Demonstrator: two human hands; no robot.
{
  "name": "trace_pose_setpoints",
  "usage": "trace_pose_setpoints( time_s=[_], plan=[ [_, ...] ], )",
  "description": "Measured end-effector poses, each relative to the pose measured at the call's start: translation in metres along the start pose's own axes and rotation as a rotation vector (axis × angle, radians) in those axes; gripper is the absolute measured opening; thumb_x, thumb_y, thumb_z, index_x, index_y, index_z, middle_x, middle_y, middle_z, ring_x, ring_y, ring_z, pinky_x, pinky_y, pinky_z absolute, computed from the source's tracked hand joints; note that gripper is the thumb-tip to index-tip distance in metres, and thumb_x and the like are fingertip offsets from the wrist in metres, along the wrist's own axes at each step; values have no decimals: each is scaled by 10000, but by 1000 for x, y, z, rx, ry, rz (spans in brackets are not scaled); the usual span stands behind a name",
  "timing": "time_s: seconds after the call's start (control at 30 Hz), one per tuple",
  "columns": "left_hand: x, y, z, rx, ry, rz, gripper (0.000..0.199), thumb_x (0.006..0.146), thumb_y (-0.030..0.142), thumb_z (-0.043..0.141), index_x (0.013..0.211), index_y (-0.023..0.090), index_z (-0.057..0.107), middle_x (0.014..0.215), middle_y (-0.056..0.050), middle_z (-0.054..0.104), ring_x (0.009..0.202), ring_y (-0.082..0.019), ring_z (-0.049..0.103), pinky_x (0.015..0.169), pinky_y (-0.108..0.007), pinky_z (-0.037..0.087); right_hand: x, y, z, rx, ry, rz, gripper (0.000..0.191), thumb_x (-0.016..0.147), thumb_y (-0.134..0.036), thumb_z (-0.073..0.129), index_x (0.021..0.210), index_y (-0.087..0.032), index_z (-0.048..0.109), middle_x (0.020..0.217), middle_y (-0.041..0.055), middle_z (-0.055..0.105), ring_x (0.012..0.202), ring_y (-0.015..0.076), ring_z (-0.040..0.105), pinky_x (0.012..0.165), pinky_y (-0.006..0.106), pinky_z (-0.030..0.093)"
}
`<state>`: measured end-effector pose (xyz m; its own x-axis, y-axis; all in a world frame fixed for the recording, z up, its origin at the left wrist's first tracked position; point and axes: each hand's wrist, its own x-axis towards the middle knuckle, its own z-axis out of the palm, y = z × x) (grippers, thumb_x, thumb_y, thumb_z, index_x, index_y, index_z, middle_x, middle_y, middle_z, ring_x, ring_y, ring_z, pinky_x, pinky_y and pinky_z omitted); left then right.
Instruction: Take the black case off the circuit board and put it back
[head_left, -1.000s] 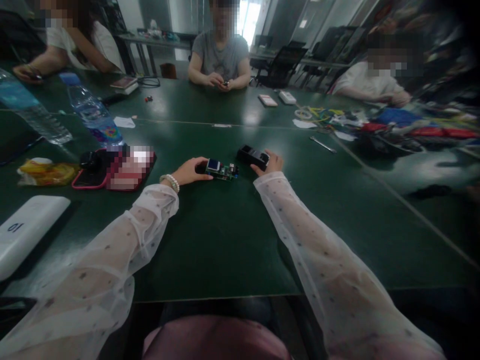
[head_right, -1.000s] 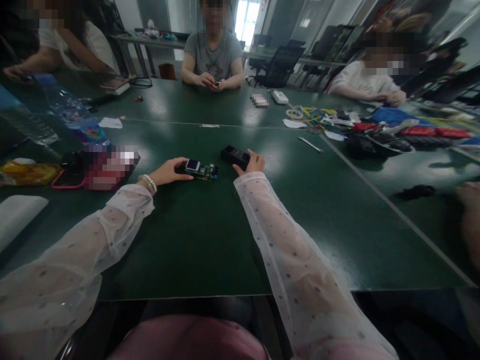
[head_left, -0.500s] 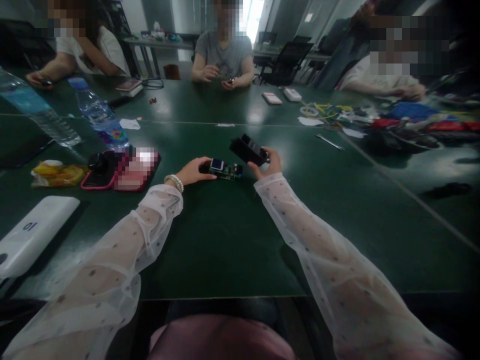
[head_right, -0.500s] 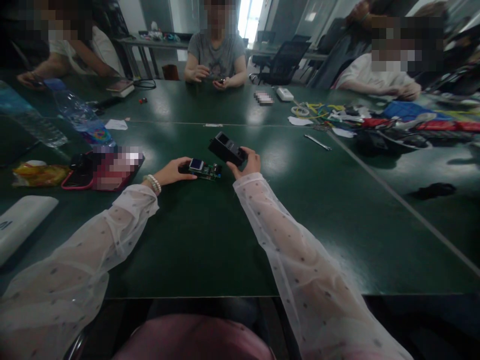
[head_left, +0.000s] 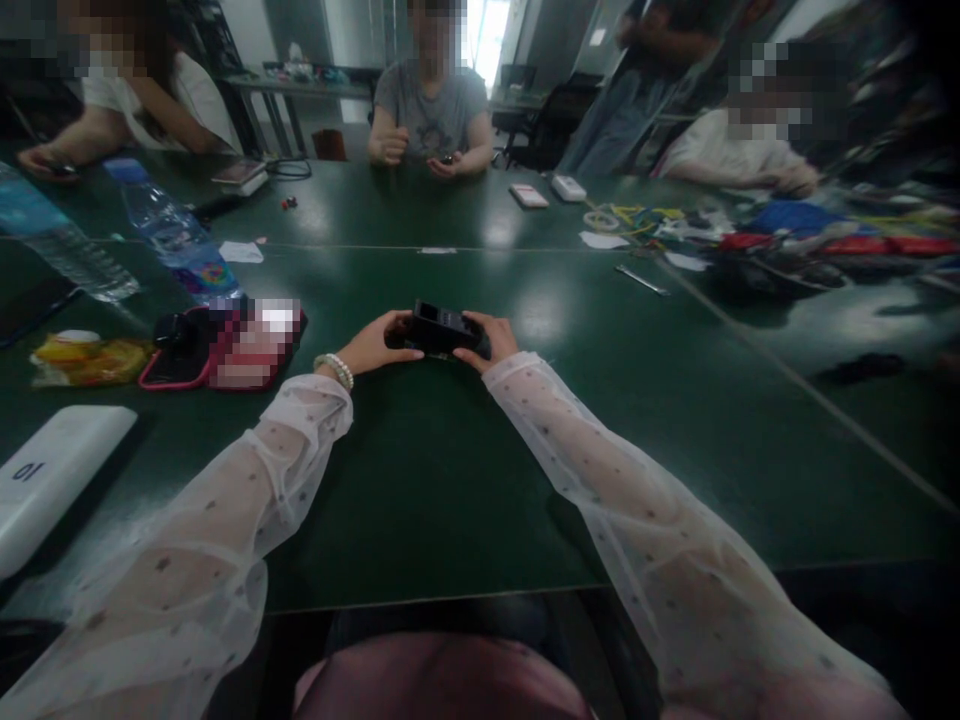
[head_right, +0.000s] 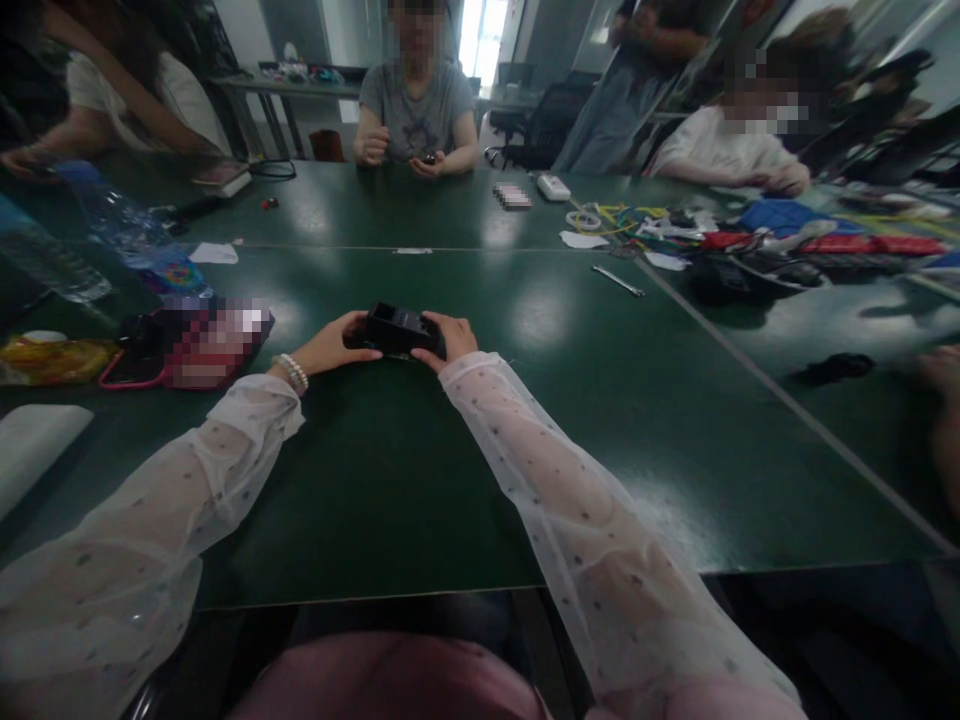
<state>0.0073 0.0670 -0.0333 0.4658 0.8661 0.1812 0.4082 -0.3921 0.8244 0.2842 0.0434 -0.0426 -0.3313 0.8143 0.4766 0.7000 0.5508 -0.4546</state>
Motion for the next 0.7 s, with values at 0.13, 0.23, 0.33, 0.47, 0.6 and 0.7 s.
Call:
trace_pose_setpoints(
  time_s=[0.13, 0.23, 0.33, 0.47, 0.6, 0.7],
  plan=[
    [1, 2, -1, -38, 6, 0, 833, 810, 711, 580, 1409, 145, 462, 1358, -188, 567, 1247, -317, 562, 1074, -474, 420, 0, 1, 0, -53, -91, -18, 661, 797, -420, 695, 1389, -238, 465, 1327, 119, 591, 1218, 357, 510, 1024, 568, 461],
    [1, 7, -1, -39, 17, -31, 805, 866, 758, 425, 1361, 130, 525, 1327, -177, 598, 1234, -310, 567, 1072, -457, 421, 0, -1, 0, -76, -141, -25, 663, 799, -390, 699, 1401, -271, 450, 1320, 103, 596, 1221, 361, 501, 1002, 581, 468],
    [0, 12, -1, -39, 7, -54, 793, 858, 754, 454, 1337, 129, 550, 1306, -169, 613, 1200, -308, 585, 1057, -460, 430, 0, -2, -1, -52, -146, -8, 655, 794, -367, 712, 1389, -306, 445, 1318, 81, 593, 1196, 342, 511, 991, 558, 478],
    [-2, 16, -3, -11, 0, -58, 776, 875, 744, 430, 1349, 143, 553, 1333, -162, 597, 1205, -304, 575, 1052, -453, 428, 1, -5, -3, -10, -132, -22, 640, 757, -293, 739, 1336, -328, 469, 1298, 67, 586, 1179, 326, 517, 1005, 554, 463],
    [-2, 17, -5, -1, -17, -78, 706, 893, 714, 434, 1301, 165, 609, 1296, -135, 630, 1185, -294, 585, 1034, -438, 441, -1, -10, -2, 29, -66, -52, 611, 703, -246, 764, 1256, -300, 513, 1244, 80, 590, 1182, 322, 514, 1019, 538, 455],
    [-1, 17, -5, -20, -16, -96, 643, 885, 685, 488, 1256, 184, 644, 1264, -116, 656, 1170, -287, 596, 1018, -428, 454, -2, -8, 3, 102, -40, 36, 576, 736, -408, 759, 1239, -278, 511, 1205, 100, 611, 1149, 322, 551, 980, 544, 482]
  ],
)
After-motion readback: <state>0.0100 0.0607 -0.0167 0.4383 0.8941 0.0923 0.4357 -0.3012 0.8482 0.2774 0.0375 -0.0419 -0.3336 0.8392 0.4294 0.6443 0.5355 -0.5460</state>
